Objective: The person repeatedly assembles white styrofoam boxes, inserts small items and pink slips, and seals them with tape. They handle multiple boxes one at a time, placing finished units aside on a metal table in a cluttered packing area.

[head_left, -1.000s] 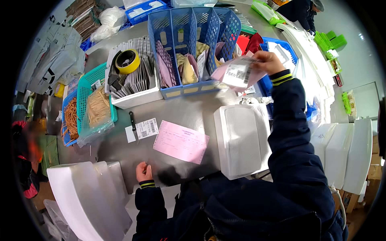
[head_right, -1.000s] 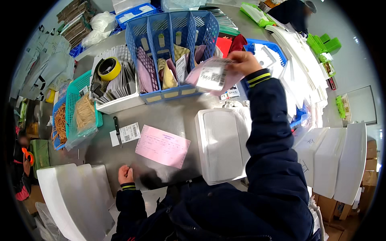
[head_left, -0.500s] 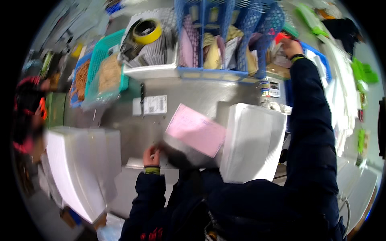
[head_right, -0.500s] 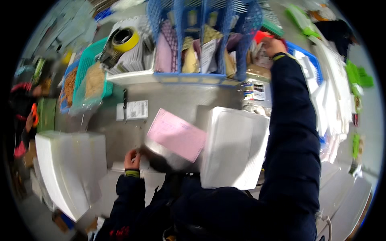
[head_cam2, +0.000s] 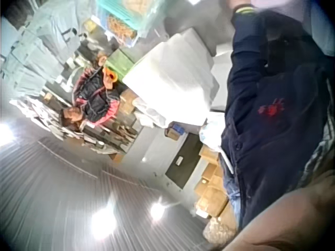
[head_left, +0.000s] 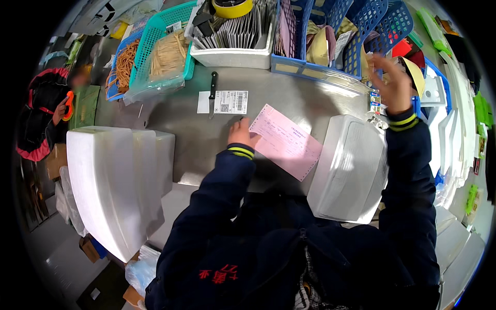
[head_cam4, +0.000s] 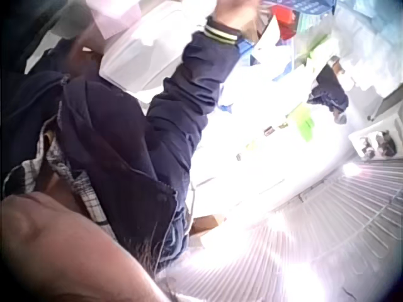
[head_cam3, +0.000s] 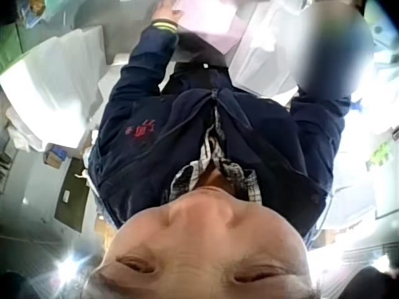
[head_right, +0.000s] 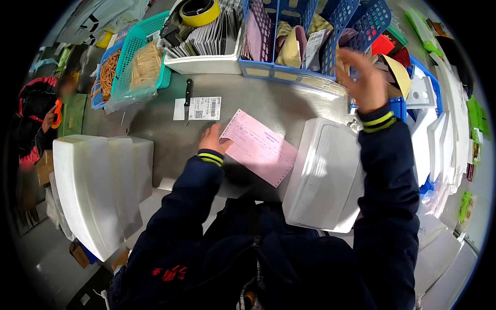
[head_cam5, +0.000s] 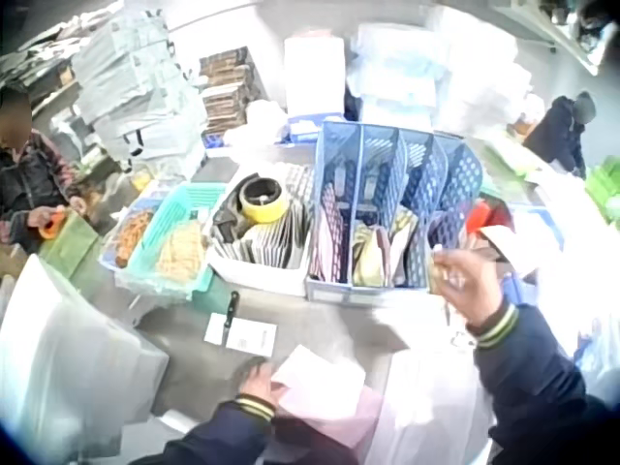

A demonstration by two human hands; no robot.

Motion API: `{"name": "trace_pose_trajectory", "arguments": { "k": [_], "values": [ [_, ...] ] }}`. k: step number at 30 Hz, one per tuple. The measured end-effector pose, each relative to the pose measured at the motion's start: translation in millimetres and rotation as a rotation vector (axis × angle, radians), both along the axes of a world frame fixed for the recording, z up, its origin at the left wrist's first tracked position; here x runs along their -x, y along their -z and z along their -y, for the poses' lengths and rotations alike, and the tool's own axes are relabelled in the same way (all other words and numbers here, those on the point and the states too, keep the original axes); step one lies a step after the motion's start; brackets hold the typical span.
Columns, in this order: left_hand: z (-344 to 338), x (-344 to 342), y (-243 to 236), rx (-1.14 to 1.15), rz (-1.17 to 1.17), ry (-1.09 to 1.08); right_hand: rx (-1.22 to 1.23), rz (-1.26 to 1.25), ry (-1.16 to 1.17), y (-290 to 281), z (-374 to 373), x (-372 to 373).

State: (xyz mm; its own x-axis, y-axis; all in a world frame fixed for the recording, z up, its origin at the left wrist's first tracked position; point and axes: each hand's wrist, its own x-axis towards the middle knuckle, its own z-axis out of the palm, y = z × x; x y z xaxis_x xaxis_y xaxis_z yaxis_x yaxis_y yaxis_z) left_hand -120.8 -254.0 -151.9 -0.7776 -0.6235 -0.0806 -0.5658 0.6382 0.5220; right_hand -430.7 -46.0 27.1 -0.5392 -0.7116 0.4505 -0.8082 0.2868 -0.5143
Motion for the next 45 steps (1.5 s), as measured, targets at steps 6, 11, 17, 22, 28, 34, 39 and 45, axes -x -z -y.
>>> {"name": "trace_pose_trajectory", "arguments": {
  "k": [6, 11, 17, 22, 28, 34, 39, 45],
  "values": [
    [-6, 18, 9, -0.207, 0.245, -0.106, -0.197, 0.387, -0.239, 41, 52, -90],
    [7, -29, -14, -0.854, -0.341, -0.027, -0.298, 0.299, -0.307, 50, 90, -132],
    [22, -62, -75, -0.888, -0.324, 0.034, -0.264, 1.113, -0.467, 71, 134, -160],
    [30, -80, -76, -0.887, -0.443, 0.008, -0.118, 0.87, -0.502, 59, 145, -182],
    [32, -75, -97, -0.843, -0.358, 0.044, 0.109, 0.926, -0.318, 42, 119, -189],
    [29, -65, -111, -0.774, -0.329, 0.008, 0.65, 0.699, 0.297, 4, 33, -68],
    [27, -68, -108, -0.858, -0.412, -0.011, 0.654, 0.177, 0.733, -11, -38, 83],
    [29, -81, -99, -0.795, -0.481, -0.131, 0.145, 0.22, 0.768, 15, -63, 168]
  ]
}}
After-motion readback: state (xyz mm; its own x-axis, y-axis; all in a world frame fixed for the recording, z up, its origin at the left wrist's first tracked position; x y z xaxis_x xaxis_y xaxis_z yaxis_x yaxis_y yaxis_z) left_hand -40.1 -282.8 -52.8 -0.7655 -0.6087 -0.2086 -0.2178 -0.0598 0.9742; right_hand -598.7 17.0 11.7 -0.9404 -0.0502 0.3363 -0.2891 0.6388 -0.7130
